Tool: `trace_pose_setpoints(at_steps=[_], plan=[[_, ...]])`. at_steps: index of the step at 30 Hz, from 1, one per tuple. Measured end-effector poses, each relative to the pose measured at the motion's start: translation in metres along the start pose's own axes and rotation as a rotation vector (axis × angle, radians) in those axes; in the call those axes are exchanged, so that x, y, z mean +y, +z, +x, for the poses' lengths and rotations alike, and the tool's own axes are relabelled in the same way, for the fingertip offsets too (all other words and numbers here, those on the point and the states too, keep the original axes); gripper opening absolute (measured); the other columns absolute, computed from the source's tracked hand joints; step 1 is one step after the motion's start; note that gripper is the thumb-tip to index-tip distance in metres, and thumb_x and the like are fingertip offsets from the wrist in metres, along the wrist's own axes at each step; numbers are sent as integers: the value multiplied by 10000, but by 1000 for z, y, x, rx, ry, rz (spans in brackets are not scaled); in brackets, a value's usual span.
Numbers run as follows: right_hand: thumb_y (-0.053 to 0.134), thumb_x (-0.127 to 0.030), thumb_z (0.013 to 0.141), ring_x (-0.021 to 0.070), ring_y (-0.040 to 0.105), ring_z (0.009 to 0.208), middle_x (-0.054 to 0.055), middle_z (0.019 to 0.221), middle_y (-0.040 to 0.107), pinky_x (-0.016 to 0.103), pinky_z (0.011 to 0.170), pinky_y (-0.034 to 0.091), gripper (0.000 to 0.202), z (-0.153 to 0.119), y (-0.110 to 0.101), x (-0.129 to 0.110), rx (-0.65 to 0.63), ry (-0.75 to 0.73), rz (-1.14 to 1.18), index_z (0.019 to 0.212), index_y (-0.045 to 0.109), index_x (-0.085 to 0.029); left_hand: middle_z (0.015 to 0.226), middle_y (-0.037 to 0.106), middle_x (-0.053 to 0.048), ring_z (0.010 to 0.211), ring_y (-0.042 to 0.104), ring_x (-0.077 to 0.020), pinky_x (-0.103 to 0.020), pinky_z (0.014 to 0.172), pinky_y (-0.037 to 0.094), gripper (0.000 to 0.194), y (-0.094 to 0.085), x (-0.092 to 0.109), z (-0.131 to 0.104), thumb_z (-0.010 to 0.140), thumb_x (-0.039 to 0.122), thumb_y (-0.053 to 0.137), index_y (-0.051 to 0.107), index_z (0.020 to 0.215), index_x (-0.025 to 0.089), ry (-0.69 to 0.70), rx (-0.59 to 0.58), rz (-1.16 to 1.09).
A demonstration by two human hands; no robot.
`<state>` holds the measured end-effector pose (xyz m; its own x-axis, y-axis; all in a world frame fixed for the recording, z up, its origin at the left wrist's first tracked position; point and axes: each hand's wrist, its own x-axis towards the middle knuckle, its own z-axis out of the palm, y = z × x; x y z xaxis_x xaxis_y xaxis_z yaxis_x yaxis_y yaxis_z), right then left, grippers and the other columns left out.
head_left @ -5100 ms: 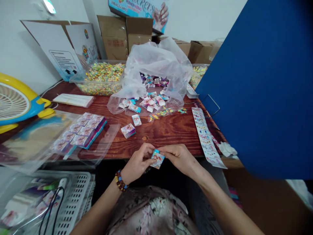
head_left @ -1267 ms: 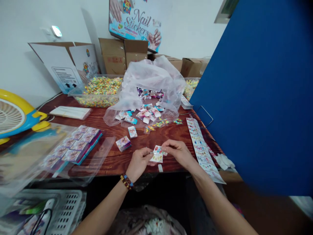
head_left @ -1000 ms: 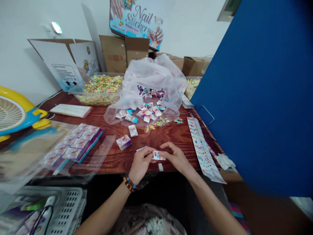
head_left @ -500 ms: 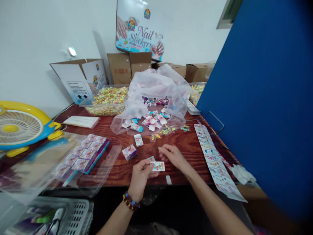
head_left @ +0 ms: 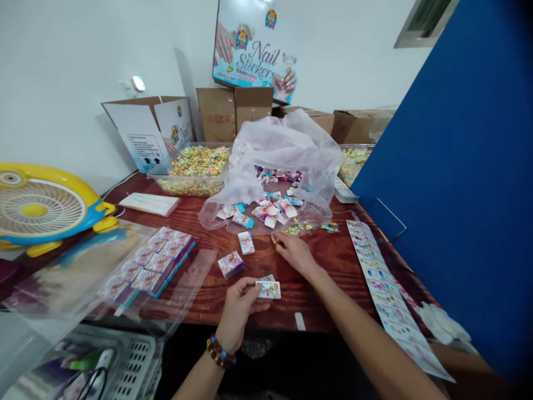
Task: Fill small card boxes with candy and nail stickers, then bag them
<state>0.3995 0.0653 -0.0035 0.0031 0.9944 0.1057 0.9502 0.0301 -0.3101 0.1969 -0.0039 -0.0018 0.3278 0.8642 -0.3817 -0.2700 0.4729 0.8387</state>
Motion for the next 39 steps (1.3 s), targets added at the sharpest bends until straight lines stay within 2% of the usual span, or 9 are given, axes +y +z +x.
trace_pose_setpoints(at_steps=[5, 8, 19, 22, 25, 28, 31, 36, 39], plan=[[468, -208, 918, 170, 648, 860, 64, 966, 686, 274, 759, 502, 215, -56, -23, 2, 98, -327, 361, 980, 673, -191, 716, 720, -58, 605, 696, -180, -279, 584, 584, 456, 5, 6, 10, 572, 436, 841, 649, 842, 125, -46, -17, 42], [456, -189, 925, 179, 654, 909, 77, 1058, 682, 275, 765, 507, 247, -87, -34, -6, 7, -506, 267, 1058, 664, -209, 728, 723, -57, 595, 696, -172, -272, 583, 585, 415, 11, 7, 13, 602, 409, 830, 647, 845, 127, -51, -47, 43], [457, -95, 884, 219, 659, 957, 98, 1118, 681, 332, 802, 544, 360, -112, -30, -9, -43, -554, 63, 1168, 630, -230, 708, 707, -40, 599, 687, -147, -231, 583, 572, 435, 20, 4, 9, 572, 402, 855, 630, 822, 125, -55, -105, 105], [461, -91, 852, 224, 637, 1050, 90, 1195, 654, 349, 870, 530, 431, -112, -24, -6, 14, -436, 327, 1208, 622, -273, 735, 712, -49, 637, 694, -162, -244, 608, 576, 453, 20, 5, 13, 521, 376, 878, 639, 813, 125, -37, -93, 88], [504, -238, 860, 232, 652, 1018, 95, 1180, 658, 330, 766, 563, 345, -109, -14, -2, 67, -84, 804, 1182, 626, -253, 810, 717, -57, 706, 700, -172, -259, 654, 579, 449, 26, 7, 16, 538, 364, 868, 654, 855, 130, 21, -85, 70], [580, -437, 819, 196, 657, 715, 53, 825, 695, 243, 505, 501, 297, -103, -4, -1, 5, 235, 1138, 952, 679, -191, 827, 701, -42, 716, 693, -164, -262, 675, 571, 404, 39, 8, 20, 587, 362, 833, 650, 867, 134, 67, -122, 101], [680, -471, 737, 125, 552, 575, -7, 623, 610, 203, 497, 432, 307, -97, 2, 0, 86, 342, 1295, 714, 662, -165, 829, 680, -26, 703, 685, -161, -276, 679, 563, 340, 52, 8, 31, 646, 356, 777, 629, 863, 140, 100, -190, 213], [796, -535, 543, 142, 545, 568, 9, 594, 616, 227, 508, 437, 409, -91, 4, 20, 281, 523, 1442, 602, 631, -165, 862, 703, -46, 814, 675, -187, -302, 747, 545, 188, 63, 36, 80, 817, 291, 622, 651, 947, 158, 380, -369, 884], [812, -544, 493, 137, 540, 523, -5, 573, 596, 248, 514, 461, 438, -96, 4, 34, 359, 628, 1481, 598, 598, -177, 1037, 677, -84, 962, 638, -201, -373, 878, 515, 204, 67, 69, 125, 899, 242, 553, 624, 1069, 155, 712, -177, 1333]])
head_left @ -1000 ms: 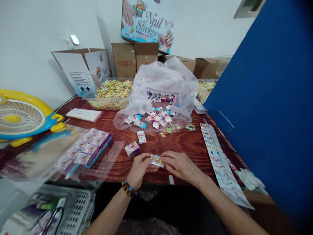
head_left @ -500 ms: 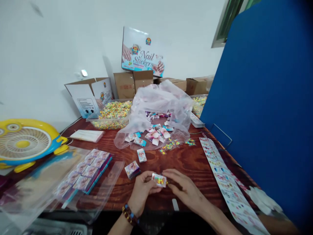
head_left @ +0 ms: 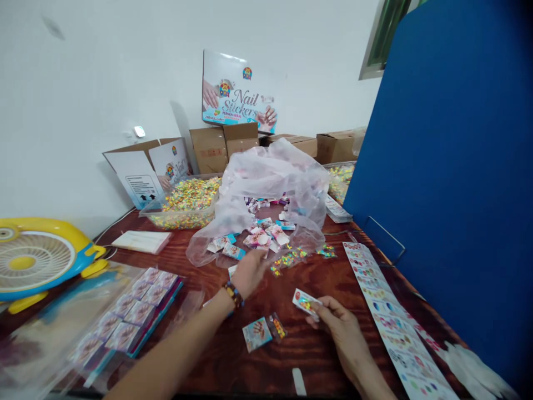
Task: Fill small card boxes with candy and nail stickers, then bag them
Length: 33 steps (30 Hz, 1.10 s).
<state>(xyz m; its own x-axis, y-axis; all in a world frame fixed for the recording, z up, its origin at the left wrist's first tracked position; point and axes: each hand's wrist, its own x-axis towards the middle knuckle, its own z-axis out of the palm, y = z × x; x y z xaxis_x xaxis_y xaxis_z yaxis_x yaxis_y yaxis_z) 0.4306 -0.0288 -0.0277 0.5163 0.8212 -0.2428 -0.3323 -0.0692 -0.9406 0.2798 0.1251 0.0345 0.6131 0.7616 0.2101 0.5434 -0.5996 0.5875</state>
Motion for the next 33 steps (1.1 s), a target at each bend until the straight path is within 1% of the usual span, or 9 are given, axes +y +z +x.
trace_pose_setpoints(at_steps=[5, 11, 14, 17, 19, 21, 24, 28, 33], plan=[[787, -524, 555, 94, 478, 458, -43, 540, 534, 213, 472, 415, 409, -13, -13, 2, 13, 0, -27, 598, 564, -183, 1211, 579, -96, 1026, 603, -221, -432, 858, 532, 352, -16, -28, 60, 908, 347, 573, 549, 1206, 161, 63, 20, 155], [725, -468, 664, 115, 515, 515, -36, 573, 549, 220, 517, 400, 328, -24, -18, -2, -110, -67, -193, 625, 563, -185, 1169, 594, -97, 1043, 591, -232, -451, 898, 508, 317, -20, -48, 69, 883, 306, 610, 573, 1157, 152, 153, -41, 280], [658, -351, 738, 147, 571, 626, -10, 648, 608, 235, 592, 427, 195, -29, -9, -20, -219, -233, -367, 662, 578, -190, 1139, 587, -104, 1078, 564, -244, -433, 942, 480, 366, -22, -42, 44, 821, 223, 673, 552, 1160, 160, 203, -80, 292], [587, -220, 781, 190, 636, 875, 60, 987, 689, 274, 754, 462, 95, -35, 8, -49, -375, -435, -533, 690, 581, -193, 1175, 557, -90, 1035, 581, -218, -371, 884, 504, 428, -22, -22, -1, 848, 212, 623, 466, 1246, 198, 268, -74, 238], [556, -153, 779, 185, 643, 940, 86, 1271, 601, 276, 774, 465, 80, -38, 17, -64, -455, -534, -609, 709, 565, -190, 1126, 574, -71, 976, 601, -218, -363, 830, 516, 424, -22, -6, -35, 852, 217, 610, 451, 1245, 214, 277, -36, 194], [543, -108, 766, 153, 653, 852, 86, 1396, 515, 260, 712, 460, 90, -42, 21, -72, -492, -605, -719, 732, 549, -191, 1106, 589, -67, 976, 607, -220, -361, 828, 514, 415, -20, 7, -65, 844, 180, 604, 452, 1228, 215, 258, 6, 140], [522, -62, 749, 116, 624, 706, 70, 1358, 564, 233, 612, 419, 137, -53, 19, -67, -556, -650, -863, 747, 528, -198, 1102, 606, -66, 1005, 609, -213, -350, 860, 507, 409, -17, 15, -98, 839, 172, 621, 463, 1214, 210, 193, 78, 53], [523, -58, 750, 114, 629, 718, 52, 1322, 601, 226, 628, 421, 138, -70, 12, -56, -671, -567, -849, 731, 536, -195, 1062, 623, -53, 985, 623, -206, -345, 863, 514, 408, -7, 14, -126, 818, 193, 669, 500, 1189, 204, 79, 125, -18], [592, -267, 805, 150, 627, 726, 9, 797, 699, 231, 636, 449, 109, -67, 19, -66, -453, -322, -620, 727, 575, -193, 1079, 628, -58, 988, 625, -214, -367, 890, 517, 374, 3, 19, -150, 832, 177, 647, 516, 1182, 197, 42, 90, 11]])
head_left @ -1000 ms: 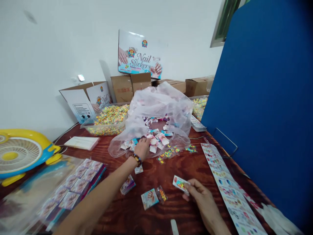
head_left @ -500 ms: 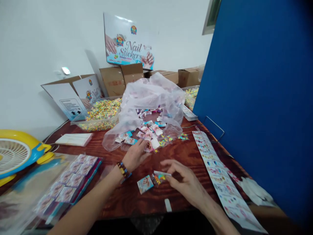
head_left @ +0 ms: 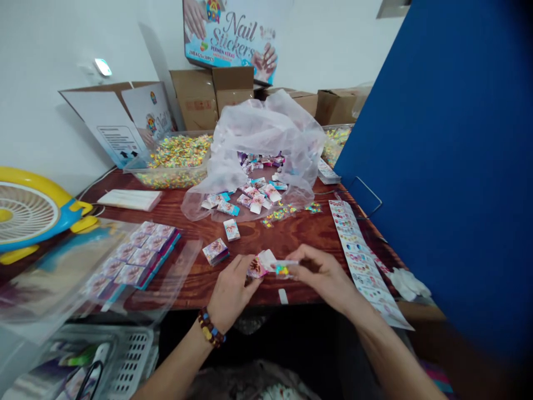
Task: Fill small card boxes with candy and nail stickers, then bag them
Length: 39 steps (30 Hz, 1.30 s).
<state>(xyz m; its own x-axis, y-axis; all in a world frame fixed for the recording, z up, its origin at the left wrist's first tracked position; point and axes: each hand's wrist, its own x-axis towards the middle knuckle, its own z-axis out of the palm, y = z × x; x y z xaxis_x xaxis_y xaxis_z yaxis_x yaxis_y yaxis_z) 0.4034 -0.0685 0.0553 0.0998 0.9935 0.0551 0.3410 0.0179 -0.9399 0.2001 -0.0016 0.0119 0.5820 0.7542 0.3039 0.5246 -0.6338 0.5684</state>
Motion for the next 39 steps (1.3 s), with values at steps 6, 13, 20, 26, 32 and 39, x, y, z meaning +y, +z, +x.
trace_pose_setpoints(at_steps=[6, 13, 20, 26, 32, 39], plan=[[550, -294, 829, 122, 549, 545, -18, 613, 623, 216, 501, 375, 144, 18, 5, -10, 24, 45, -200, 751, 621, -197, 1085, 622, -59, 1003, 612, -226, -376, 892, 522, 367, 0, 8, -10, 842, 175, 626, 496, 1184, 214, 7, -15, 66], [529, -200, 851, 135, 553, 639, 14, 712, 627, 236, 580, 352, 150, 19, 23, -24, 71, -97, -599, 748, 638, -194, 1056, 607, -57, 970, 600, -231, -383, 857, 526, 368, 0, 15, -7, 843, 165, 606, 476, 1185, 204, -10, -67, 142], [518, -213, 855, 153, 608, 592, 16, 653, 635, 251, 578, 375, 144, 22, 28, -19, -4, 31, -518, 757, 619, -181, 1049, 594, -57, 968, 600, -226, -359, 834, 521, 331, 1, 14, -5, 845, 177, 600, 487, 1156, 194, -46, -100, 166], [598, -304, 738, 85, 504, 386, -31, 531, 612, 200, 426, 334, 145, 27, 27, 6, -99, 235, 1, 707, 627, -165, 1035, 593, -48, 958, 604, -214, -358, 848, 513, 364, 2, 10, -9, 853, 165, 586, 480, 1197, 215, -42, -122, 78], [622, -343, 656, 86, 462, 365, -24, 472, 612, 187, 366, 256, 230, 25, 25, 11, -137, 350, 180, 762, 677, -147, 1074, 586, -61, 989, 593, -226, -382, 877, 512, 378, 7, 9, -9, 850, 153, 590, 473, 1205, 211, -24, -102, 49], [639, -310, 644, 69, 427, 368, -39, 491, 595, 191, 398, 292, 163, 21, 31, 21, -51, 331, 258, 707, 666, -162, 1061, 578, -69, 979, 589, -225, -391, 895, 513, 352, 13, 12, -8, 857, 135, 577, 477, 1189, 197, -2, -65, 31]])
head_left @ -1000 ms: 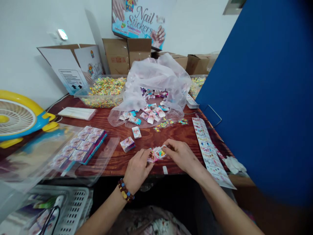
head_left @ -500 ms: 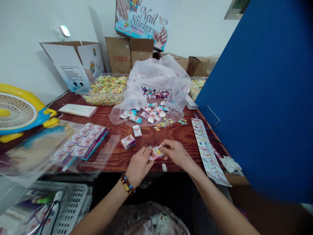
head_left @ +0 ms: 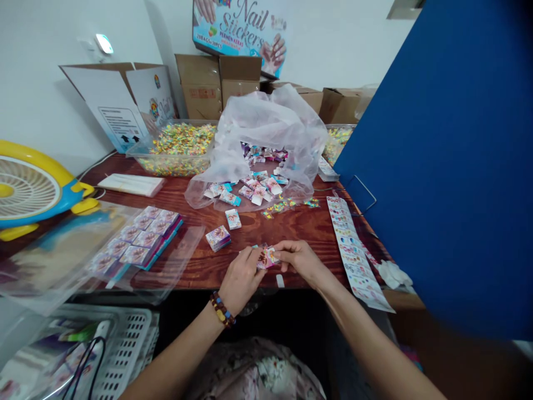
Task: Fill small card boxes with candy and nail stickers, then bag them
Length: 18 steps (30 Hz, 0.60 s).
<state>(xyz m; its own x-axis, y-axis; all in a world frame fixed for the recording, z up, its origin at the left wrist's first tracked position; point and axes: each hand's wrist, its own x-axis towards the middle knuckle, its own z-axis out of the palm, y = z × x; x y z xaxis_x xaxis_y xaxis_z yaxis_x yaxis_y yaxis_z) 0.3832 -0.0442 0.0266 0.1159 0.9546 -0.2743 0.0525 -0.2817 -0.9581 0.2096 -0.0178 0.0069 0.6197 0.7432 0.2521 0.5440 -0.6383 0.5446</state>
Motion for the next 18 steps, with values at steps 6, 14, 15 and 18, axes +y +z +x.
trace_pose_setpoints(at_steps=[6, 14, 15, 18], plan=[[534, -261, 804, 94, 518, 421, -27, 653, 658, 226, 491, 425, 147, -7, 14, 13, 209, -174, -333, 805, 674, -216, 1054, 577, -66, 1005, 572, -228, -404, 910, 499, 314, 7, -2, 2, 872, 139, 546, 480, 1172, 203, 27, 33, 5], [522, -241, 898, 176, 629, 820, 37, 899, 682, 269, 717, 449, 213, -12, 12, 7, 117, -424, -666, 1011, 703, -241, 1061, 585, -58, 985, 589, -215, -396, 916, 497, 333, 7, -9, 1, 841, 212, 623, 525, 1159, 223, -56, 97, -238], [535, -227, 891, 173, 625, 813, 35, 883, 674, 266, 713, 446, 206, -12, 12, 7, 120, -425, -651, 1003, 707, -242, 1067, 595, -57, 986, 593, -212, -390, 917, 497, 323, 5, -9, 1, 839, 218, 626, 543, 1151, 224, -65, 84, -300], [557, -187, 868, 166, 619, 788, 25, 824, 649, 257, 701, 441, 190, -11, 10, 6, 77, -436, -552, 938, 728, -233, 1110, 620, -61, 923, 628, -189, -342, 818, 541, 335, -2, -11, -1, 856, 244, 595, 562, 1189, 227, -137, -10, -569]])
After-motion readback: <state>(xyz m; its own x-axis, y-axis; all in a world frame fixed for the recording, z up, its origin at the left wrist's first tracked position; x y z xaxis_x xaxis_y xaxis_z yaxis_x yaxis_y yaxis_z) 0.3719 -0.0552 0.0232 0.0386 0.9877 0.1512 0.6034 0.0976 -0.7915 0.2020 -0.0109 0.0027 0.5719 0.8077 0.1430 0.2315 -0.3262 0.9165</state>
